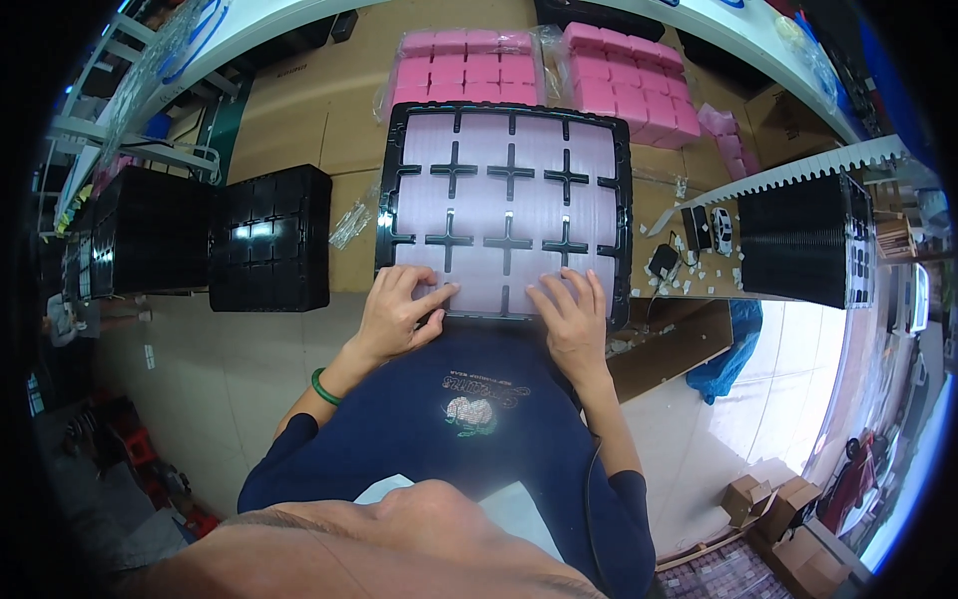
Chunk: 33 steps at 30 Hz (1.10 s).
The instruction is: The person applies double-sided adhesive strips to black plastic trays, then inserts pink foam blocks into the compartments by hand.
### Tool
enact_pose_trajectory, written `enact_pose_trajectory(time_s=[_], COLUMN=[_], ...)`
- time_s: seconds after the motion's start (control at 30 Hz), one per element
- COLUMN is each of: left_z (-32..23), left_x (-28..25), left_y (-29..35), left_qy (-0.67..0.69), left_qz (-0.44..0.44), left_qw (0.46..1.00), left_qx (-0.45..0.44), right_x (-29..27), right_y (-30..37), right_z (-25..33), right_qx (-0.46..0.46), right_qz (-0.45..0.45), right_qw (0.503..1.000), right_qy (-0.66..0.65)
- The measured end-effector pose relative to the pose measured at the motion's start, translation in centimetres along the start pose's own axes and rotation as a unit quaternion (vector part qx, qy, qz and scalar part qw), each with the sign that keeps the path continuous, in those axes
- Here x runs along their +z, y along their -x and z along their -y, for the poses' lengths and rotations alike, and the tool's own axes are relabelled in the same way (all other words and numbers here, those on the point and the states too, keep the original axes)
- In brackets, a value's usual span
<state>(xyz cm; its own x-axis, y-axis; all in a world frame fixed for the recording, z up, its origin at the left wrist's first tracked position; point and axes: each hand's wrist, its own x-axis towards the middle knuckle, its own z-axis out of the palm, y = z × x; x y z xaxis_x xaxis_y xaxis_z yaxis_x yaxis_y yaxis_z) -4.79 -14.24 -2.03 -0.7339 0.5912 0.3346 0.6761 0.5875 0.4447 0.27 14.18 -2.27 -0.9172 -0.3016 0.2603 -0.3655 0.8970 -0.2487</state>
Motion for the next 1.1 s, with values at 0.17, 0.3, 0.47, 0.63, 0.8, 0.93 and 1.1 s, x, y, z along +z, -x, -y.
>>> enact_pose_trajectory(time_s=[0.17, 0.3, 0.47, 0.63, 0.8, 0.93, 1.1], left_z=[-0.2, 0.5, 2.1, 1.8, 3.1, 3.6, 3.8], left_x=[-0.6, -0.2, -1.3, -1.5, 0.0, 0.2, -1.6], left_y=[0.7, 1.8, 3.1, 1.7, 1.8, 1.9, 1.1], left_qy=[-0.01, -0.013, -0.05, -0.048, 0.073, 0.302, 0.506], left_qz=[0.01, 0.0, -0.034, -0.094, -0.104, -0.069, 0.0], left_qw=[1.0, 0.999, 0.998, 0.991, 0.952, 0.879, 0.792], left_qx=[-0.016, -0.042, -0.011, -0.08, -0.279, -0.362, -0.342], right_x=[-0.2, -0.4, -0.9, -0.6, -1.0, -1.8, -2.7], right_y=[0.3, 1.4, 1.8, 1.7, 2.0, 2.0, 1.3], right_z=[-0.6, -1.9, -2.3, -2.9, -4.9, -5.3, -5.4], right_qx=[-0.003, -0.003, -0.003, 0.081, 0.268, 0.336, 0.38], right_qz=[-0.011, -0.053, -0.07, -0.117, -0.108, -0.094, -0.012], right_qw=[1.0, 0.998, 0.997, 0.99, 0.956, 0.918, 0.795], right_qy=[-0.013, -0.038, -0.04, -0.024, -0.052, -0.188, -0.472])
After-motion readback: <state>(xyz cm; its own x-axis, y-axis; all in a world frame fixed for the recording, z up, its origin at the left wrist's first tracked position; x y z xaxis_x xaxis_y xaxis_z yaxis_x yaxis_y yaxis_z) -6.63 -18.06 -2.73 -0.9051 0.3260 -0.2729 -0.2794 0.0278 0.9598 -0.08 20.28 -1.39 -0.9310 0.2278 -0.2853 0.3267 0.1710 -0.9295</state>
